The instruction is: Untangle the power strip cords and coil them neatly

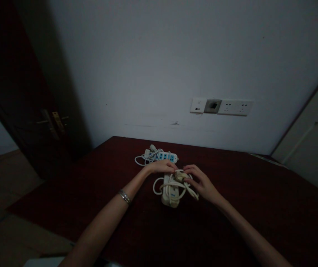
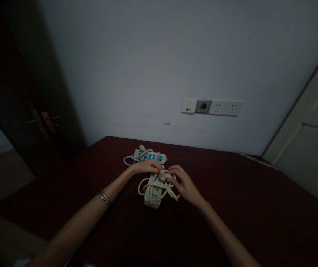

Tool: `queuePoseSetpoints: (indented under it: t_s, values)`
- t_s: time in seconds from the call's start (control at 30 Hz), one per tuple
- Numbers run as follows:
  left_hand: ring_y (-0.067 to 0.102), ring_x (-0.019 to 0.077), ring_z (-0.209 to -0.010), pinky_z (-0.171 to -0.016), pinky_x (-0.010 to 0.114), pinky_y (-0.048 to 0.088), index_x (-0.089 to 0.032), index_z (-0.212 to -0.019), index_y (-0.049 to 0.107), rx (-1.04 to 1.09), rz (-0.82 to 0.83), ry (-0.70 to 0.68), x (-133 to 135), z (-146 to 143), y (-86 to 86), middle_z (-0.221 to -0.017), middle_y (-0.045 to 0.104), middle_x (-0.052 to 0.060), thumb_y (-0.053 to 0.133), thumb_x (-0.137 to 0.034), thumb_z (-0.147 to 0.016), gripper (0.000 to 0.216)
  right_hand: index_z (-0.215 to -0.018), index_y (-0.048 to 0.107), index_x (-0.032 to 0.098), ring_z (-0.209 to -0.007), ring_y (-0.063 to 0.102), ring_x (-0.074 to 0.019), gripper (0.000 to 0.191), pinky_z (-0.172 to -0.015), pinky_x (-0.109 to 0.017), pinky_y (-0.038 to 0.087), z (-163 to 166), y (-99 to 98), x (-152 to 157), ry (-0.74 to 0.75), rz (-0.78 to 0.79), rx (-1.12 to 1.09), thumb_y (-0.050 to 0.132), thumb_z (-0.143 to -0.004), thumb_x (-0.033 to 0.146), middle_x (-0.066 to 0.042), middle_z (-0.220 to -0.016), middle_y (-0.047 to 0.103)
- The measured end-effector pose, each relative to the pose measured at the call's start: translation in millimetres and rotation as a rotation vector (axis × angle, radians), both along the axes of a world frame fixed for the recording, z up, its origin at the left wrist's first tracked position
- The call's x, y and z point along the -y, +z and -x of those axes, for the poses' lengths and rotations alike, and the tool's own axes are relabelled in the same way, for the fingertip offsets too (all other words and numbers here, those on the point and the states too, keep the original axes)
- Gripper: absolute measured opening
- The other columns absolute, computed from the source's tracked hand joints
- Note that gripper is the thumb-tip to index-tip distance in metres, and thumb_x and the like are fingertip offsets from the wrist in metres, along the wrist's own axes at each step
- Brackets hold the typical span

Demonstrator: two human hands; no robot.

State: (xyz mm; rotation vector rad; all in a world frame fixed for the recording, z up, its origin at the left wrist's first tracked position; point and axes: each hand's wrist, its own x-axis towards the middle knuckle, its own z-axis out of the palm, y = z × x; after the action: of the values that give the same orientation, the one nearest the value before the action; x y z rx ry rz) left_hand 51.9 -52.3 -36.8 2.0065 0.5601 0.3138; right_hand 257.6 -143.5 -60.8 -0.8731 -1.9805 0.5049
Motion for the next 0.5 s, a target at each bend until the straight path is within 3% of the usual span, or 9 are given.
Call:
queuePoseSetpoints:
  t_s: [0.23,0.4,0.5]
  values:
    - [0.055,0.0155,-0.087,-0.083,0.025,0.038,-0.016,-0.083,0.069,0.032,0.128,-0.024,-4.5,3.7,-4.7,-0.090,0.064,0.000,0.058,-0.018,-0.066,0.020,-0.088,0.057,0.022,-0.086,0.061,-0.0186,0.022,-0.079,-0.032,0.049,6.1,2.5,-4.3,-0.093,0.165,-0.486,0.065,-0.074,0.037,-0.004,-0.089,0.064]
    - [0.056,0.0148,-0.086,-0.080,0.026,0.041,-0.018,-0.101,0.065,0.059,0.178,0.052,2.5,3.5,-6.7,-0.094,0.065,0.001,0.061,-0.019,-0.068,0.034,-0.090,0.054,0.021,-0.083,0.063,-0.0176,0.027,-0.077,-0.030,0.049,10.5,2.2,-3.5,-0.124,0.249,-0.611,0.067,-0.073,0.037,-0.004,-0.088,0.066]
    - [0.058,0.0153,-0.091,-0.083,0.026,0.043,-0.015,-0.103,0.064,0.091,0.139,0.151,0.3,3.6,-2.4,-0.100,0.065,0.004,0.059,-0.021,-0.071,0.032,-0.087,0.054,0.020,-0.078,0.065,-0.0166,0.029,-0.073,-0.027,0.050,13.8,0.8,-1.8,-0.142,0.286,-0.640,0.070,-0.069,0.036,-0.004,-0.084,0.066]
